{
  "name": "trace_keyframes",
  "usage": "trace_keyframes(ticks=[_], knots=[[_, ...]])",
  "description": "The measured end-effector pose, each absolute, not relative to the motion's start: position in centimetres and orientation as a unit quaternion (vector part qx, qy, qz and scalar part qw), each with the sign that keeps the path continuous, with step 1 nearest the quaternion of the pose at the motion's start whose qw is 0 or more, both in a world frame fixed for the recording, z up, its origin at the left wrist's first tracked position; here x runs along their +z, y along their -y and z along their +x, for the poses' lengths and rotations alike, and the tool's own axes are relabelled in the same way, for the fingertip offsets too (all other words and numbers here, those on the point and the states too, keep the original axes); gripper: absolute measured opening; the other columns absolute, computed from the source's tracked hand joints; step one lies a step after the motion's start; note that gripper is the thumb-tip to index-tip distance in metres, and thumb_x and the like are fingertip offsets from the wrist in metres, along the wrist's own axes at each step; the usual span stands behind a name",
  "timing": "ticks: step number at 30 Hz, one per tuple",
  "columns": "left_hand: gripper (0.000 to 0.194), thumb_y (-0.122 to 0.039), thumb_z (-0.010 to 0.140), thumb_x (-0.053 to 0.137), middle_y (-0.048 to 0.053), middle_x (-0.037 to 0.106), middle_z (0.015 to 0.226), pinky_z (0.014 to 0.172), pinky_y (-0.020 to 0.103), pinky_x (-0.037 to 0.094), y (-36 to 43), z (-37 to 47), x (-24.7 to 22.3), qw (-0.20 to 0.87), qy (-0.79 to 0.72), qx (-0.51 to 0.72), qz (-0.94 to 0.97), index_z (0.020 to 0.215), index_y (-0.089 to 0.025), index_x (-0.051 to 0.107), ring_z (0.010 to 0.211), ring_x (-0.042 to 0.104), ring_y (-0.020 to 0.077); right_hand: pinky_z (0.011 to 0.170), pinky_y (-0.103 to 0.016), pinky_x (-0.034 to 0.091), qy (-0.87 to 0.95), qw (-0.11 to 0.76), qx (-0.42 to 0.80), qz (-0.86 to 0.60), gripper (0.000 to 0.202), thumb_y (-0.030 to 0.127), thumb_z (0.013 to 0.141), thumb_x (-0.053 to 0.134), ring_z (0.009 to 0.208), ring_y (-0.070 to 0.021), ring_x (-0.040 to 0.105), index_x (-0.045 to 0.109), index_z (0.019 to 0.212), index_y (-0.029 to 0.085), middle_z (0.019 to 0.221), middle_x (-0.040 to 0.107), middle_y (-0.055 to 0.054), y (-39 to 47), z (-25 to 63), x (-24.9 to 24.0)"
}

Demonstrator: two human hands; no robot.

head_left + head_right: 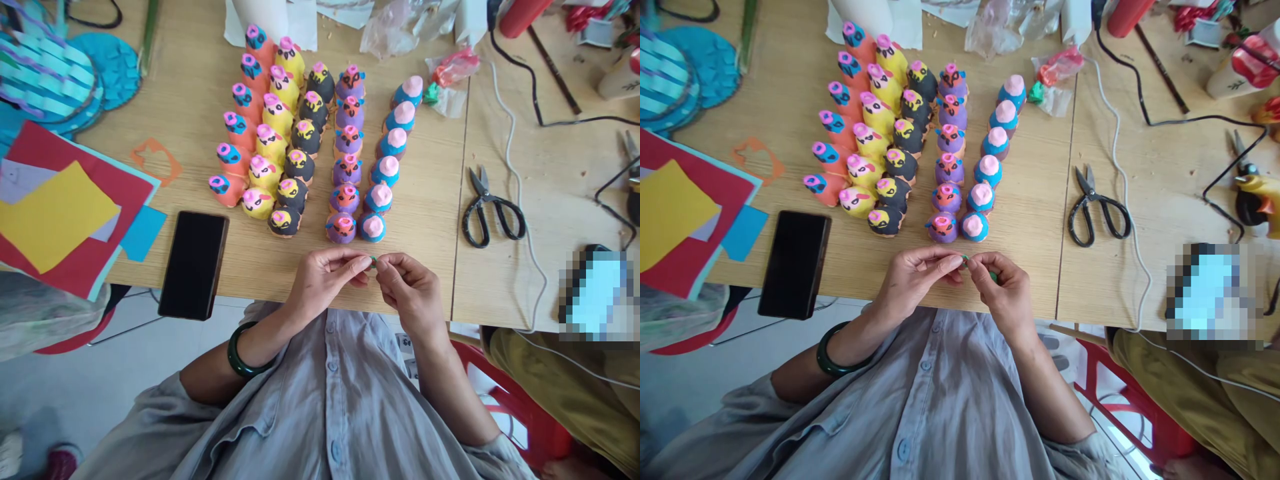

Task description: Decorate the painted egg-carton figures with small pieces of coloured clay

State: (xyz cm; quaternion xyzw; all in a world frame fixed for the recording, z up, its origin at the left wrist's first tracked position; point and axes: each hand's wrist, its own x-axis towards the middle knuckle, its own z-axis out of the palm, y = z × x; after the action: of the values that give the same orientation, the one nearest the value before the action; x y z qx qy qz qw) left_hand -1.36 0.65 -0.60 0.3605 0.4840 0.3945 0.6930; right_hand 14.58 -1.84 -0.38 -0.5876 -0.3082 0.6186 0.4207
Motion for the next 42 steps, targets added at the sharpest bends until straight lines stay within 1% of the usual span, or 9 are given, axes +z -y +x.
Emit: trace_keyframes(ticks=[3,8,11,15,20,27,31,36,42], knots=[[0.036,-0.048,0.087,0.073,0.006,0.078,0.079,0.061,0.025,0.063,-0.6,-1.3,-0.3,0.692,-0.483,0.392,0.366,0.087,-0.012,0.078,0.063,0.074,0.0152,0.038,-0.018,0.021,0.301,0.428,0.617,-0.587,0.031,0.047,0.081,0.081,0.044,-0.0043,0.031,0.068,0.082,0.018,0.053,0.043,0.008,1.7,14.5,-0.4],[0.034,-0.043,0.089,0.073,0.006,0.080,0.089,0.067,0.025,0.065,-0.4,-1.2,-0.5,0.656,-0.482,0.413,0.409,0.108,-0.016,0.078,0.067,0.076,0.0156,0.038,-0.018,0.021,0.312,0.420,0.614,-0.591,0.032,0.049,0.081,0.080,0.044,-0.0050,0.032,0.068,0.081,0.019,0.054,0.045,0.007,1.6,14.5,-0.3],[0.026,-0.038,0.088,0.075,0.007,0.081,0.096,0.071,0.025,0.064,-0.4,-1.2,-0.8,0.615,-0.485,0.428,0.451,0.102,-0.017,0.079,0.072,0.077,0.0157,0.038,-0.019,0.022,0.312,0.416,0.615,-0.593,0.034,0.051,0.080,0.081,0.044,-0.0050,0.031,0.068,0.080,0.019,0.054,0.045,0.007,1.6,14.5,-0.1],[0.021,-0.037,0.089,0.074,0.006,0.080,0.089,0.066,0.022,0.063,-0.3,-1.2,-0.9,0.590,-0.494,0.429,0.473,0.092,-0.017,0.079,0.070,0.076,0.0149,0.038,-0.018,0.022,0.305,0.423,0.617,-0.590,0.033,0.050,0.081,0.080,0.044,-0.0048,0.031,0.069,0.081,0.018,0.054,0.045,0.007,1.6,14.5,-0.2],[0.025,-0.039,0.090,0.072,0.006,0.080,0.089,0.068,0.023,0.063,-0.3,-1.1,-0.7,0.613,-0.489,0.412,0.465,0.098,-0.016,0.078,0.071,0.076,0.0157,0.039,-0.019,0.022,0.319,0.423,0.608,-0.592,0.032,0.048,0.081,0.081,0.045,-0.0049,0.031,0.069,0.081,0.019,0.053,0.043,0.008,1.6,14.5,-0.3],[0.018,-0.034,0.091,0.072,0.005,0.075,0.094,0.066,0.020,0.064,-0.4,-1.1,-1.3,0.568,-0.486,0.448,0.491,0.091,-0.017,0.078,0.079,0.072,0.0133,0.039,-0.020,0.021,0.308,0.410,0.610,-0.605,0.034,0.052,0.083,0.077,0.046,-0.0058,0.032,0.072,0.086,0.019,0.055,0.046,0.006,1.6,14.3,0.3],[0.017,-0.033,0.090,0.073,0.005,0.070,0.099,0.061,0.019,0.065,-0.4,-1.0,-1.3,0.546,-0.482,0.482,0.487,0.088,-0.017,0.078,0.082,0.070,0.0130,0.039,-0.020,0.020,0.292,0.406,0.640,-0.584,0.035,0.052,0.078,0.081,0.045,-0.0051,0.030,0.072,0.086,0.018,0.054,0.044,0.007,1.8,14.1,0.2],[0.019,-0.035,0.089,0.073,0.005,0.070,0.098,0.062,0.021,0.066,-0.3,-0.8,-1.2,0.566,-0.479,0.475,0.475,0.087,-0.017,0.077,0.081,0.071,0.0134,0.037,-0.020,0.018,0.275,0.425,0.633,-0.586,0.034,0.048,0.074,0.085,0.042,-0.0042,0.027,0.070,0.083,0.019,0.052,0.041,0.009,1.8,13.8,0.1],[0.025,-0.038,0.095,0.066,0.008,0.070,0.109,0.054,0.020,0.063,-0.3,-0.9,-1.0,0.590,-0.482,0.468,0.448,0.105,-0.017,0.077,0.068,0.069,0.0102,0.037,-0.019,0.018,0.284,0.442,0.611,-0.592,0.031,0.046,0.077,0.084,0.042,-0.0045,0.030,0.070,0.083,0.018,0.051,0.043,0.008,1.0,14.3,-0.2]])
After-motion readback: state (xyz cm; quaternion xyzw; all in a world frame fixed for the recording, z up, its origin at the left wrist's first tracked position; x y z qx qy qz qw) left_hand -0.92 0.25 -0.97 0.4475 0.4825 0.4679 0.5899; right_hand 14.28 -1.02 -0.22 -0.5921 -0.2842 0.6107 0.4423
